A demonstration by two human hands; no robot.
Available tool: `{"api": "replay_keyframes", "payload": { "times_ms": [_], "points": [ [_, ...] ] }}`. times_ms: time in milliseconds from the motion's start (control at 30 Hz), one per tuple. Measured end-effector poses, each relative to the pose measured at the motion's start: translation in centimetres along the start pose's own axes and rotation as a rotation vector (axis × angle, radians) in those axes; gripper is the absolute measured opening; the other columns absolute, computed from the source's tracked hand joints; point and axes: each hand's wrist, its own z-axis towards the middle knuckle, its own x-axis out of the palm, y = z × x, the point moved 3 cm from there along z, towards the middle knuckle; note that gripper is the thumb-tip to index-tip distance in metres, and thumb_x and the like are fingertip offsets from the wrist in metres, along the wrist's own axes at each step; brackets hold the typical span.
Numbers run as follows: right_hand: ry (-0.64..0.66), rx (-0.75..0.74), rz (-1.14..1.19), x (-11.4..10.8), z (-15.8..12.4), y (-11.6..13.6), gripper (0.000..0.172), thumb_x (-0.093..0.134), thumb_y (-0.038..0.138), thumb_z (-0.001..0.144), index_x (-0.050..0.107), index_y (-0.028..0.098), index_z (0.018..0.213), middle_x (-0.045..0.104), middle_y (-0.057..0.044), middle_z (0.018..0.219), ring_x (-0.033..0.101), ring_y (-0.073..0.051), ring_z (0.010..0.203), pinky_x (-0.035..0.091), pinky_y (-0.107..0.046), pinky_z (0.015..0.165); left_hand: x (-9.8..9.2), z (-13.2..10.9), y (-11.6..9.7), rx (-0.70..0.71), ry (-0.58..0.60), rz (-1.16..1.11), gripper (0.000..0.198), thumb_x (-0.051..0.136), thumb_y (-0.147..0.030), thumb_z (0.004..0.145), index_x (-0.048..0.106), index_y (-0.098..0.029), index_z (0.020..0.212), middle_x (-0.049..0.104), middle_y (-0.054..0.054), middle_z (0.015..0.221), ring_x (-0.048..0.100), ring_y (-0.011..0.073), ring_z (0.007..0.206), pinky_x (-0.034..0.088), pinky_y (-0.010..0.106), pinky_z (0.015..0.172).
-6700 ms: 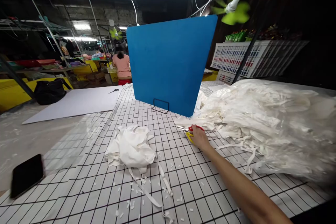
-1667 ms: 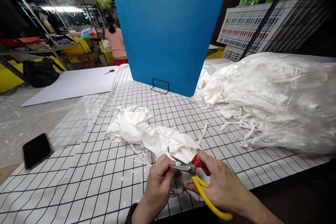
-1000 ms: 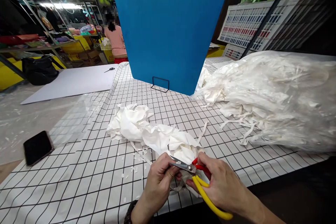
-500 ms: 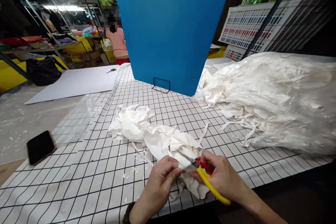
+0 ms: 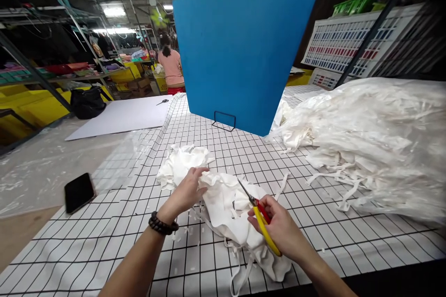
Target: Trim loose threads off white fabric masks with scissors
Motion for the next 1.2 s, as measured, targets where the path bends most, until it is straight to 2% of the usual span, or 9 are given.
{"api": "replay_keyframes", "payload": {
  "times_ms": [167,367,467,600,733,867,967,1100,1200],
  "points": [
    [0.097,0.025,0.057,-0.3,0.0,-0.8,0.023,0.066,0.038,0.081,0.048,0.023,0.082,0.067,-0.001,0.082,0.063,-0.019,0.077,0.049,-0.029,0.066,-0.7,0.9,-0.5,0.225,0.211,0.318,0.041,0.049,-0.011,0.085,0.06,-0.024,0.122,0.056,0.01,0.112,0.056,0.0241,0.1,0.048,0.035,0.081],
    [0.104,0.039,0.131,0.0,-1.0,-0.8,0.024,0.07,0.036,0.079,0.049,0.023,0.081,0.067,0.0,0.081,0.062,-0.018,0.073,0.05,-0.029,0.066,-2.5,2.6,-1.9,0.249,0.318,0.392,0.026,0.056,-0.028,0.088,0.071,-0.014,0.072,0.06,0.012,0.088,0.055,0.0255,0.085,0.045,0.036,0.072],
    [0.051,0.04,0.246,0.6,-1.9,-0.2,0.029,0.075,0.035,0.076,0.051,0.023,0.089,0.069,-0.003,0.098,0.064,-0.019,0.084,0.052,-0.031,0.075,-3.6,1.5,-4.4,0.326,0.46,0.246,0.027,0.065,-0.041,0.084,0.073,-0.018,0.072,0.063,0.006,0.092,0.057,0.0208,0.086,0.046,0.03,0.076],
    [0.097,0.024,0.495,2.9,-3.0,1.0,0.048,0.083,0.032,0.07,0.05,0.026,0.104,0.062,-0.005,0.121,0.063,-0.021,0.102,0.052,-0.035,0.086,-3.4,-1.2,-8.3,0.284,0.766,-0.283,0.032,0.055,-0.046,0.091,0.075,-0.021,0.094,0.064,0.003,0.087,0.059,0.0163,0.081,0.047,0.026,0.075],
    [0.043,-0.039,0.607,4.2,-3.1,1.5,0.04,0.082,0.03,0.071,0.049,0.025,0.094,0.065,0.0,0.099,0.064,-0.017,0.091,0.052,-0.031,0.083,-1.8,-3.2,-10.3,0.246,0.522,-0.485,0.028,0.05,-0.039,0.095,0.075,-0.026,0.096,0.057,0.003,0.094,0.055,0.0165,0.091,0.046,0.03,0.087],
    [-0.098,-0.109,0.635,2.6,-2.5,1.2,0.037,0.081,0.03,0.072,0.049,0.025,0.088,0.063,0.003,0.087,0.062,-0.013,0.075,0.051,-0.026,0.073,-0.6,-4.6,-10.5,0.276,0.228,-0.536,0.022,0.058,-0.037,0.091,0.078,-0.027,0.089,0.053,0.008,0.12,0.054,0.0206,0.099,0.045,0.038,0.092],
    [-0.058,-0.098,0.613,1.1,-2.0,1.3,0.036,0.081,0.03,0.073,0.049,0.024,0.088,0.065,0.002,0.089,0.06,-0.012,0.07,0.05,-0.024,0.068,0.1,-5.0,-10.7,0.31,0.12,-0.663,0.017,0.065,-0.034,0.087,0.079,-0.026,0.086,0.043,0.007,0.144,0.056,0.0228,0.1,0.047,0.041,0.09],
    [0.078,-0.052,0.589,-0.3,-1.6,1.3,0.038,0.081,0.033,0.072,0.048,0.023,0.087,0.064,0.002,0.085,0.061,-0.012,0.074,0.049,-0.024,0.069,2.3,-5.1,-11.2,0.313,0.221,-0.989,0.022,0.058,-0.031,0.092,0.076,-0.019,0.086,0.07,0.011,0.105,0.063,0.0219,0.092,0.049,0.038,0.086],
    [0.038,-0.05,0.438,-2.2,-2.2,1.2,0.038,0.078,0.038,0.074,0.044,0.024,0.085,0.061,0.002,0.084,0.059,-0.014,0.073,0.048,-0.025,0.067,4.0,-5.0,-11.0,0.238,0.196,-1.05,0.025,0.053,-0.033,0.095,0.07,-0.016,0.089,0.069,0.007,0.084,0.061,0.0159,0.077,0.049,0.027,0.072]
  ]
}}
